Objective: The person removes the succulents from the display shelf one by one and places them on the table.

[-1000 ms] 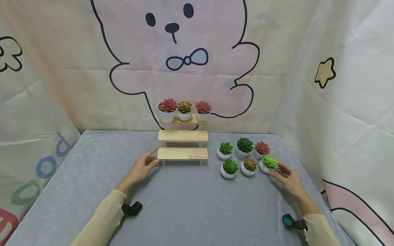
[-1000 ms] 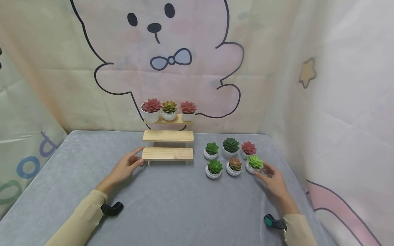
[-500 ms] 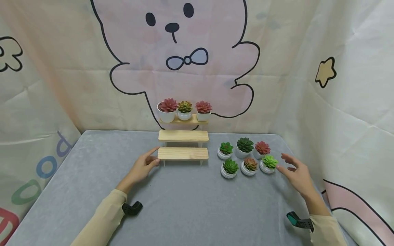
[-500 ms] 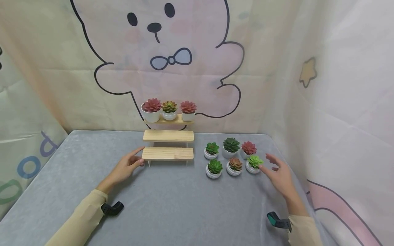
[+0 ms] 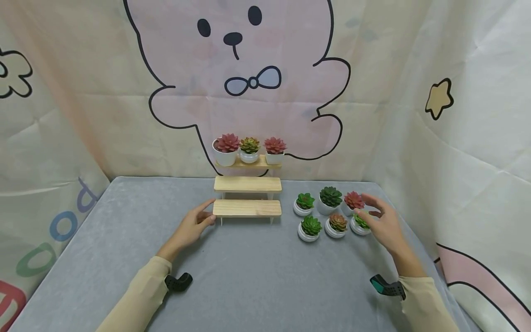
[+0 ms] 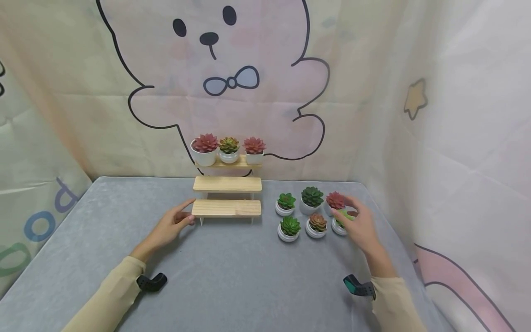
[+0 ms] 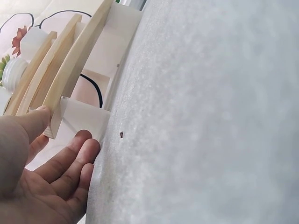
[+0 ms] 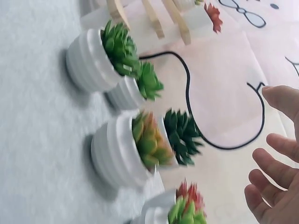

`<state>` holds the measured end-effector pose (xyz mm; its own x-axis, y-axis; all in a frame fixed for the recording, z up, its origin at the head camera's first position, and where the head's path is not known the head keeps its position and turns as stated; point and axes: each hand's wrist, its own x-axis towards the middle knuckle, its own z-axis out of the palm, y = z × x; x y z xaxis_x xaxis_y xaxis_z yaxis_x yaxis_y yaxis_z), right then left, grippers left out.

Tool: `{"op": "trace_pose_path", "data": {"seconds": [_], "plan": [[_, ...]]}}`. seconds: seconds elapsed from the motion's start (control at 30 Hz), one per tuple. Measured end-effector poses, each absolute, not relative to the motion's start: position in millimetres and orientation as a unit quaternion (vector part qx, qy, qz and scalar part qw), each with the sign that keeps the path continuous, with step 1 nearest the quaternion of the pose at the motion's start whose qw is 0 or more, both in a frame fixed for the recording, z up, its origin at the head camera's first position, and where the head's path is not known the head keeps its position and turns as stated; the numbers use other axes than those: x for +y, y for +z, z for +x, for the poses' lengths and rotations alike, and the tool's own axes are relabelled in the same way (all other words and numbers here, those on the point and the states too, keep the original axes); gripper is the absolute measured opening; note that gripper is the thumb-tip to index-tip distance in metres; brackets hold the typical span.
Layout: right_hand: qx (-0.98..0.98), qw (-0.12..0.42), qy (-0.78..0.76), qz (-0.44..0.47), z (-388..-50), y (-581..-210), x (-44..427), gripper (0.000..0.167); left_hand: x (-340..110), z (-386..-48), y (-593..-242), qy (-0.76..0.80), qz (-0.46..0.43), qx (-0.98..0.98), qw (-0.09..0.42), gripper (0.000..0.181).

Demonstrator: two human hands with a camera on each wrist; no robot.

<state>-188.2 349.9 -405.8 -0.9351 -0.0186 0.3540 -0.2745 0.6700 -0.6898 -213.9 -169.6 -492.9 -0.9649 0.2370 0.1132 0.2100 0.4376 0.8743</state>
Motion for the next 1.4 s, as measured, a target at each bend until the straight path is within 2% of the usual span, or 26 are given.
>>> {"op": "trace_pose_path", "data": {"seconds": [0.33, 0.9, 1.2, 1.4], "plan": [[-0.881, 0.155, 0.430, 0.121, -203, -407, 317, 0.048, -169, -214, -495, 0.520, 0.136, 0.843, 0.006, 0.057], [-0.869, 0.072, 0.467, 0.149, -236, -392, 273, 0.050, -167, -213, -491, 0.519, 0.134, 0.844, 0.005, 0.057], [-0.857, 0.078, 0.478, 0.174, -260, -395, 257, 0.048, -169, -213, -492, 0.519, 0.140, 0.843, 0.007, 0.057], [-0.853, 0.037, 0.495, 0.163, -265, -386, 242, 0.051, -169, -213, -491, 0.518, 0.139, 0.844, 0.013, 0.058]]}}
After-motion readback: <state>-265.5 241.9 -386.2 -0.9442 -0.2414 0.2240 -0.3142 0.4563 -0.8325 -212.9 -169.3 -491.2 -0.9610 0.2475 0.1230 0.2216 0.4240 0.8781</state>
